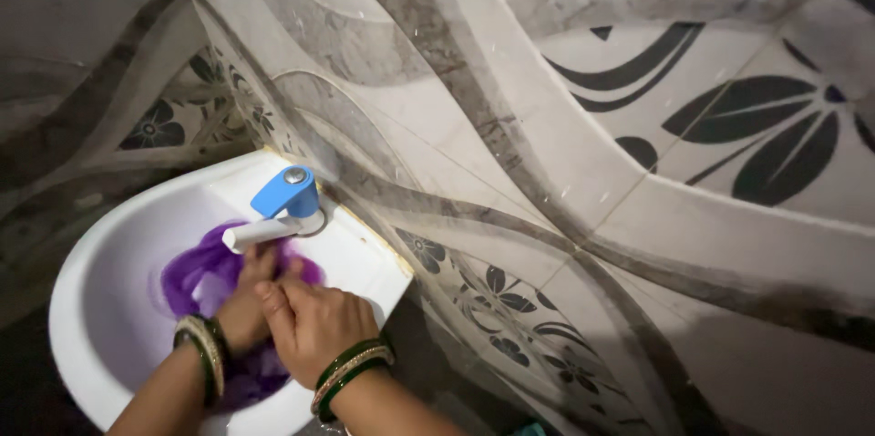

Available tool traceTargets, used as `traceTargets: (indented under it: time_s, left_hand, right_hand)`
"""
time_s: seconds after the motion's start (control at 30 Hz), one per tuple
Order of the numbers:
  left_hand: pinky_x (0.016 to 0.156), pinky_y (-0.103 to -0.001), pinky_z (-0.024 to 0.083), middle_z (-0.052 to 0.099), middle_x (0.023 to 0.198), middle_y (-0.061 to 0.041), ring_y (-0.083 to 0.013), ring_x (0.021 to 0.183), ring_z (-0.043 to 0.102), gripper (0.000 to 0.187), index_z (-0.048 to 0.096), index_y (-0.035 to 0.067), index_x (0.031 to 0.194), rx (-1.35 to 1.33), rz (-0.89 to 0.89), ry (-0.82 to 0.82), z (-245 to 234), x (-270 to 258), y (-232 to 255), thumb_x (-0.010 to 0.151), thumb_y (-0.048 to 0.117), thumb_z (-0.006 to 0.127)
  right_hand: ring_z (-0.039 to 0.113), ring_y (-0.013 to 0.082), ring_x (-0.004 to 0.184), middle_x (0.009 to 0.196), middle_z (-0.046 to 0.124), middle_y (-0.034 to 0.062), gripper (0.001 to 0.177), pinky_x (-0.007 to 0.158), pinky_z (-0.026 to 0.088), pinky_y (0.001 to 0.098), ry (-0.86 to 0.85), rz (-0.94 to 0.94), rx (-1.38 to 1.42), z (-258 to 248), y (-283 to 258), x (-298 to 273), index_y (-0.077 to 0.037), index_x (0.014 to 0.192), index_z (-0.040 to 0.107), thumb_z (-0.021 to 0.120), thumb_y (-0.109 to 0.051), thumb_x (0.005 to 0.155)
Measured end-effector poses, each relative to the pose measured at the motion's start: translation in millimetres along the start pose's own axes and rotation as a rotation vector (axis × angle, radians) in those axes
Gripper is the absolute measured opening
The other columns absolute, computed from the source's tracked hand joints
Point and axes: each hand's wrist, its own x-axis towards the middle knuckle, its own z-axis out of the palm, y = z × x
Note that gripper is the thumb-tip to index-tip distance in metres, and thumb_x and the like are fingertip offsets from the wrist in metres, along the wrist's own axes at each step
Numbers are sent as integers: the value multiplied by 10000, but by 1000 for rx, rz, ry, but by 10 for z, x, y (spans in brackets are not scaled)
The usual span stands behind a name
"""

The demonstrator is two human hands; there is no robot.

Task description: The person washes a purple mesh loofah in a small sink by hand, turning it over and rubbing it under water from a tap.

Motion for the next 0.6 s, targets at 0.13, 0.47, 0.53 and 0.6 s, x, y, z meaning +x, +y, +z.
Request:
traceTargets:
  time_s: [0.13,0.47,0.53,0.6]
  left_hand:
    - [1180,-556,130,-26,1688,-268,-531,1530,-68,880,46,100,1610,43,-197,-160,-190,-81,550,942,445,504]
    - [1125,-652,235,-119,1739,-83,-376,1548,206,708,219,361,1630,219,-555,-529,-780,86,1529,996,532,482]
    - [1088,-564,344,156,1673,-137,-404,1417,383,533,416,271,1494,178,-369,-327,-838,7,1516,989,424,488]
    - [1052,-473,449,433,1608,-180,-426,1286,561,415,617,187,1359,137,-181,-126,-874,-50,1493,982,315,498]
  right_hand:
    - [682,442,718,786,704,213,475,642,525,562,42,-19,59,22,23,-6,-97,964,711,435,-473,1053]
    - [693,428,769,799,726,184,526,691,514,571,-9,33,-46,75,26,-40,-101,868,709,439,-516,1047]
    - [687,438,770,785,707,208,495,677,526,564,56,22,16,67,18,-42,-132,939,721,431,-521,1037]
    - [681,445,754,808,715,198,491,664,518,570,85,7,27,69,5,-47,-129,942,719,429,-515,1030]
